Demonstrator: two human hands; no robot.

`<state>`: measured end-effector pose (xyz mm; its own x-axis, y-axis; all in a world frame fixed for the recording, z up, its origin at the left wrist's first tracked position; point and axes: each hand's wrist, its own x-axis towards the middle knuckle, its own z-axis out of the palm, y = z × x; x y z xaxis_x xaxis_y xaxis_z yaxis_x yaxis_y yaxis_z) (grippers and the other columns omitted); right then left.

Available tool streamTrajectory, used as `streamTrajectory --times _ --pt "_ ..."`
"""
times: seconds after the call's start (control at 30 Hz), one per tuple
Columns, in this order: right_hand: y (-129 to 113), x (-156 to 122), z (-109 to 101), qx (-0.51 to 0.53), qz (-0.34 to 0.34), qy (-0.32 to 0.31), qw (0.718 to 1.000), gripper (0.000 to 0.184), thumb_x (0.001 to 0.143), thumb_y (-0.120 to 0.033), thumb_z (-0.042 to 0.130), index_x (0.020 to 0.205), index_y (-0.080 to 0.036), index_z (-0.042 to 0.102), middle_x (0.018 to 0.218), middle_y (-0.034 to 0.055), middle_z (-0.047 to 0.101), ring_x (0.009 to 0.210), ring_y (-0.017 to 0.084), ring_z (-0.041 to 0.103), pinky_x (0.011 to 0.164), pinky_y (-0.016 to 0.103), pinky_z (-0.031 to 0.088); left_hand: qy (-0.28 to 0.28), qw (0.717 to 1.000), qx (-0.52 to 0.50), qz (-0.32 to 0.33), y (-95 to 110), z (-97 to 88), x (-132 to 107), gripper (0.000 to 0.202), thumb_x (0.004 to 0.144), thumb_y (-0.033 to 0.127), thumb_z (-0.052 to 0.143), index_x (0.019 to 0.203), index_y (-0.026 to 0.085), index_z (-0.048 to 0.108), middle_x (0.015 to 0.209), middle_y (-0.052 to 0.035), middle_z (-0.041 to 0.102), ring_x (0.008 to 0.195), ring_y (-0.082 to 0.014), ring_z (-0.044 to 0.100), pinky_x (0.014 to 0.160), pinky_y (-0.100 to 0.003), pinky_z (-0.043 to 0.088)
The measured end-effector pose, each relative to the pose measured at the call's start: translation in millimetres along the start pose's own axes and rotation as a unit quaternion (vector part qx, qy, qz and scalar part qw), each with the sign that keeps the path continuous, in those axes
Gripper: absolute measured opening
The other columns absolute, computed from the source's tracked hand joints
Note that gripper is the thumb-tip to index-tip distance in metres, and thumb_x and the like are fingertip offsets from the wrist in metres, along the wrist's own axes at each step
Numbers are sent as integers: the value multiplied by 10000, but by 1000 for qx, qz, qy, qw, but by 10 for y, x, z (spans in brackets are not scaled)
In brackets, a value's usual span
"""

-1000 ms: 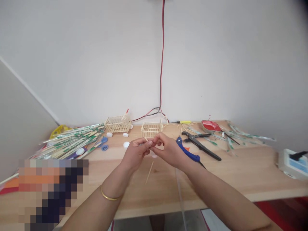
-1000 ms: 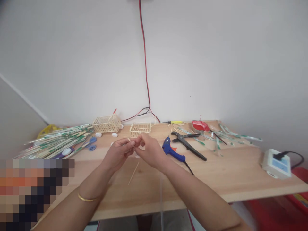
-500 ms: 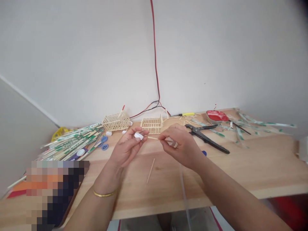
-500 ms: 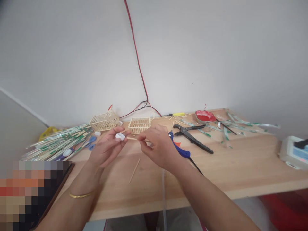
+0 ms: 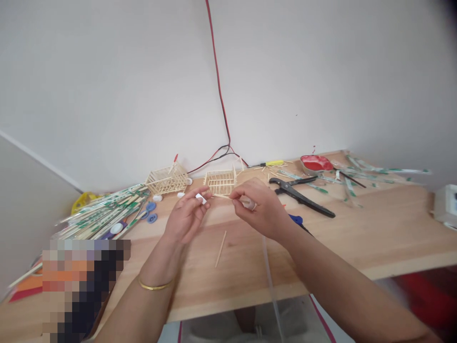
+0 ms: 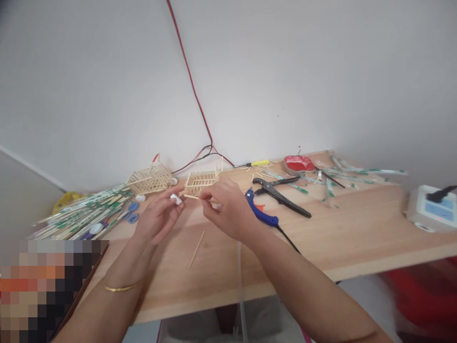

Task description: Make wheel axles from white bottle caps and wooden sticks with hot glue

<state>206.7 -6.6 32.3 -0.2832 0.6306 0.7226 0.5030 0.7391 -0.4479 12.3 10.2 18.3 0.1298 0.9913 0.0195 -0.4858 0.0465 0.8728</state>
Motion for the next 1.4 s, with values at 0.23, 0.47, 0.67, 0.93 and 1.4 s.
streamTrajectory --times 0.23,0.47,0.67,0.93,1.4 --pt "3 -1 -8 -17 -8 -16 1000 105 793 -109 544 821 -194 600 756 7 641 751 154 542 744 307 370 -48 998 9 -27 53 -27 -27 276 739 174 678 1010 118 683 916 -73 667 814 -133 614 614 -191 510" --pt "-1 -16 7 -40 -31 -14 999 120 804 -105 537 834 -194 612 786 25 657 787 170 540 773 328 374 -41 999 14 -20 -10 0 -53 278 738 219 695 995 113 698 935 -71 684 802 -123 619 681 -205 541" --pt "-10 -20 9 -37 -32 -15 999 105 818 -120 536 831 -192 611 809 28 656 791 173 528 770 330 378 -38 998 21 -39 -16 13 -69 263 727 228 709 969 127 709 929 -61 703 821 -133 648 762 -215 551" --pt "14 -33 28 -28 -35 -24 999 99 834 -135 528 854 -186 610 823 36 650 808 175 522 782 332 377 -46 998 20 -43 -29 7 -64 262 723 231 714 966 134 711 930 -57 713 829 -129 655 760 -197 553" --pt "-20 -25 7 -43 -51 -45 997 140 890 -184 479 872 -184 618 830 54 659 831 187 525 781 350 378 -24 998 48 -22 -60 22 -64 223 688 228 745 895 147 728 929 -64 714 817 -123 648 813 -241 531"
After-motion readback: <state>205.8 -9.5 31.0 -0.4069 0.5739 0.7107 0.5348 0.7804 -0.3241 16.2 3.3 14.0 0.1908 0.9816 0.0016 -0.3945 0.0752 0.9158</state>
